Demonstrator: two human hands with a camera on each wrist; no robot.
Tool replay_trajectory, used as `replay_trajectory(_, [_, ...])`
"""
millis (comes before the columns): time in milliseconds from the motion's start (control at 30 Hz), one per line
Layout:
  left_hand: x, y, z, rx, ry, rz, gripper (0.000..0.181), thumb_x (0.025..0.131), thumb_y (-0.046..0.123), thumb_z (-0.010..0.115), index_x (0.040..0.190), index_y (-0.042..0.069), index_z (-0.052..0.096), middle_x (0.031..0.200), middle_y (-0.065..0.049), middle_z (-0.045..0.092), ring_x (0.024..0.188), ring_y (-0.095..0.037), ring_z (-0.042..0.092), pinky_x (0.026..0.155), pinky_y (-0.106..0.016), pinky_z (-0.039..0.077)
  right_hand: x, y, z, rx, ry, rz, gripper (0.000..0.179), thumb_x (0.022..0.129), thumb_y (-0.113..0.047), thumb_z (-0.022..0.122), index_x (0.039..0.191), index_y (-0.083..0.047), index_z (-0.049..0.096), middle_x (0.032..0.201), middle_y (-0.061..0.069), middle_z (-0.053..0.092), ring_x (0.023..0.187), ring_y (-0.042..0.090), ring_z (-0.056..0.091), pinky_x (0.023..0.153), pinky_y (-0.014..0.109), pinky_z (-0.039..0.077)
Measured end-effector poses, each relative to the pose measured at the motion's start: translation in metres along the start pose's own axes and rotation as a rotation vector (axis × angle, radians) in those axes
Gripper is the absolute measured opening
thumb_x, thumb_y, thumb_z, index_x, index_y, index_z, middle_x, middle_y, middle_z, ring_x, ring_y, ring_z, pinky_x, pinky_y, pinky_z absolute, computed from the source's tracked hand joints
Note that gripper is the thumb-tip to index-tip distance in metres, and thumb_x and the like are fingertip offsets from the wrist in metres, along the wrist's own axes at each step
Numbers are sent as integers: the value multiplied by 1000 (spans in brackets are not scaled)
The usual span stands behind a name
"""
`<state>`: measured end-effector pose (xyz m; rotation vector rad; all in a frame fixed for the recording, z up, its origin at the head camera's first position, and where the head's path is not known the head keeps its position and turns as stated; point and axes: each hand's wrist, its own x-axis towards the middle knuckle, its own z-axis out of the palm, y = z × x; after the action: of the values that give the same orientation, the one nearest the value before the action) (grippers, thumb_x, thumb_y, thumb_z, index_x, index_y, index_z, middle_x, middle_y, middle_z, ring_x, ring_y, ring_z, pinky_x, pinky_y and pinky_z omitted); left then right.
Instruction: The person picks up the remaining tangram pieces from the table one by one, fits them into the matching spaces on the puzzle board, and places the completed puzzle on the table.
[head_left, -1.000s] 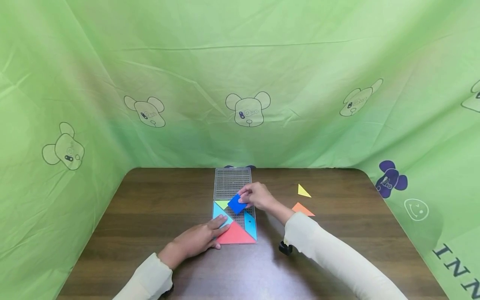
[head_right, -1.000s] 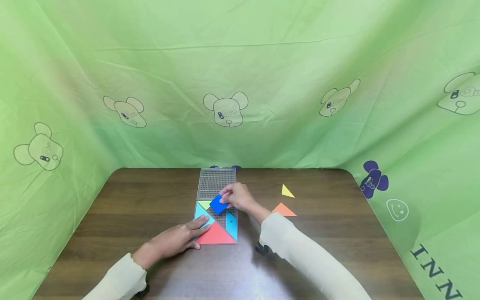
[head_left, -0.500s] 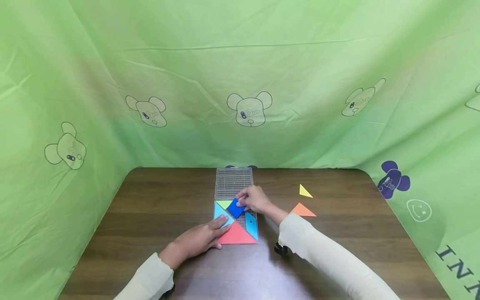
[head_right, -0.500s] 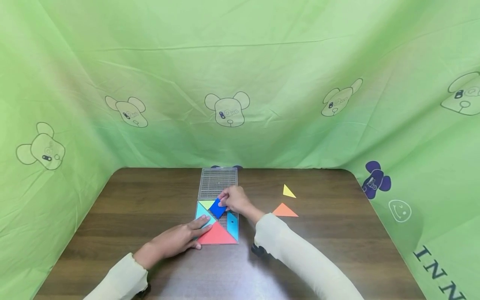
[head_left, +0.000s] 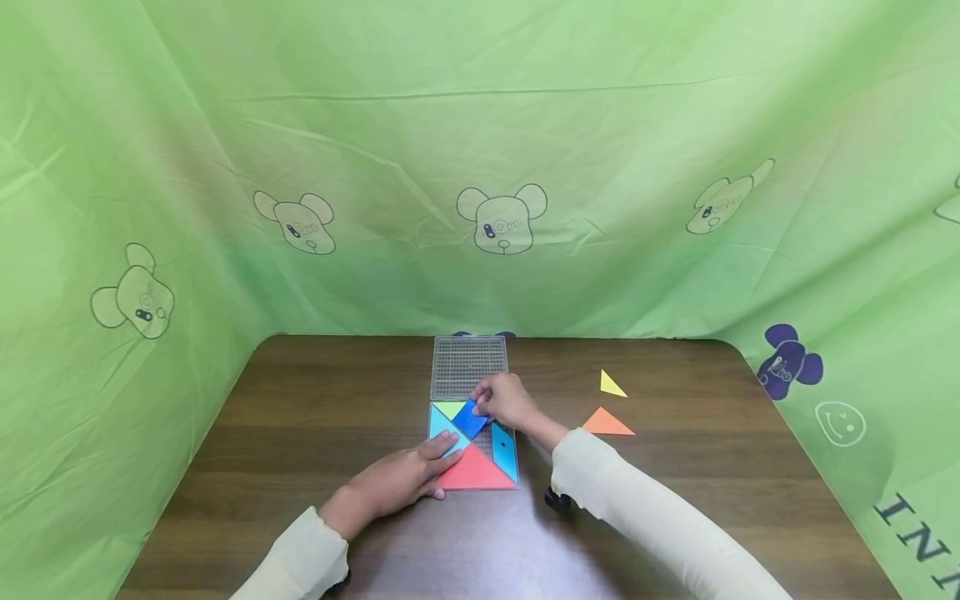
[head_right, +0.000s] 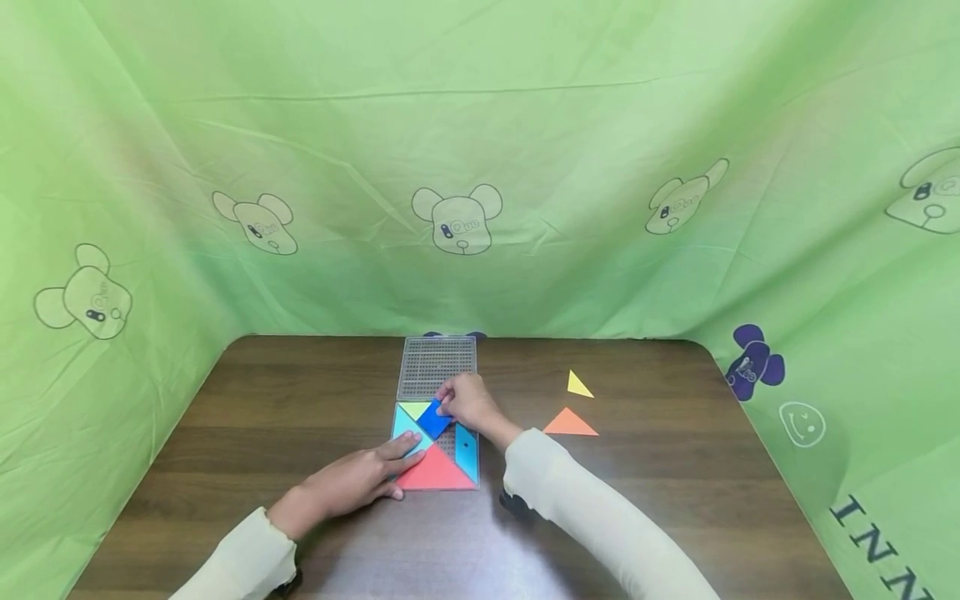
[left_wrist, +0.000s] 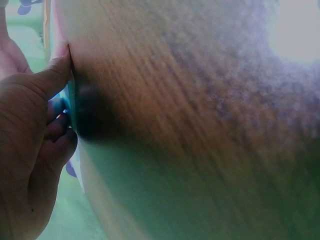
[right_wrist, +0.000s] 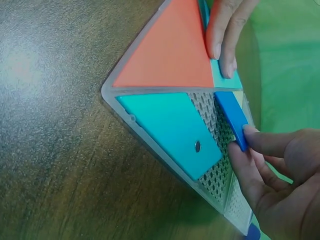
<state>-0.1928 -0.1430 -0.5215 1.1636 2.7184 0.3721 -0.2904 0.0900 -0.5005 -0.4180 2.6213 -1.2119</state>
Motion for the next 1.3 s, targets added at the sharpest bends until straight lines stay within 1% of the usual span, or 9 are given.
replay_trajectory(100, [-1,1,1,7,18,15,64,100,40,64,156,16,44,166,-11,35,141,-32,53,102,-41,56,0,3,3,-72,28,-50,10,84,2,80,94,2,78,78,7,74,68,11,66,63,22,57])
replay_trajectory(200, [-1,2,1,14,27,24,64,100,39,64,156,14,45,166,-13,36,140,-33,54,101,-41,57,0,5,5,-105,51,-76,11,83,1,81,93,1,78,78,7,74,71,11,66,67,22,57])
replay_trajectory(533, [0,4,0,0,-14,-5,64,101,42,61,157,17,43,168,-9,31,148,-29,45,106,-39,54,-5,2,10,-79,109,-30,12,80,2,83,89,2,75,77,9,73,71,14,66,68,26,60])
replay_trajectory(633, [0,4,0,1,-15,1,64,101,42,61,157,17,42,168,-9,31,147,-29,46,105,-39,54,-5,2,11,-85,115,-21,11,81,2,83,89,2,75,78,9,73,72,14,67,69,27,60])
replay_trajectory(833, [1,2,-1,4,7,19,65,100,40,64,156,15,44,167,-12,34,144,-31,50,102,-39,56,-5,0,12,-94,111,-15,7,84,1,81,88,1,75,77,8,73,70,14,67,68,27,60])
replay_trajectory(1000, [1,2,-2,-9,-6,7,65,100,40,64,156,15,44,168,-10,32,145,-30,48,104,-40,55,-5,-1,12,-110,109,-11,8,84,-1,82,87,1,74,76,8,72,69,14,65,67,26,59])
replay_trajectory(1067, [1,2,-2,-6,-10,4,64,100,40,64,156,16,44,168,-10,32,146,-29,48,104,-39,55,-4,-1,12,-111,107,-14,9,84,-1,82,87,1,74,76,7,72,69,13,65,67,25,58])
replay_trajectory(1167, [0,2,-2,6,1,13,64,100,39,64,156,15,45,167,-11,34,145,-30,48,102,-39,56,-4,0,12,-116,107,-28,10,83,-1,83,88,1,74,76,7,71,69,13,64,66,25,58])
replay_trajectory(1300, [0,2,-2,12,12,24,63,100,38,65,155,13,46,166,-13,35,145,-31,49,102,-40,56,-3,0,13,-142,126,-63,15,80,-2,86,88,-1,73,77,6,70,72,13,63,67,24,57])
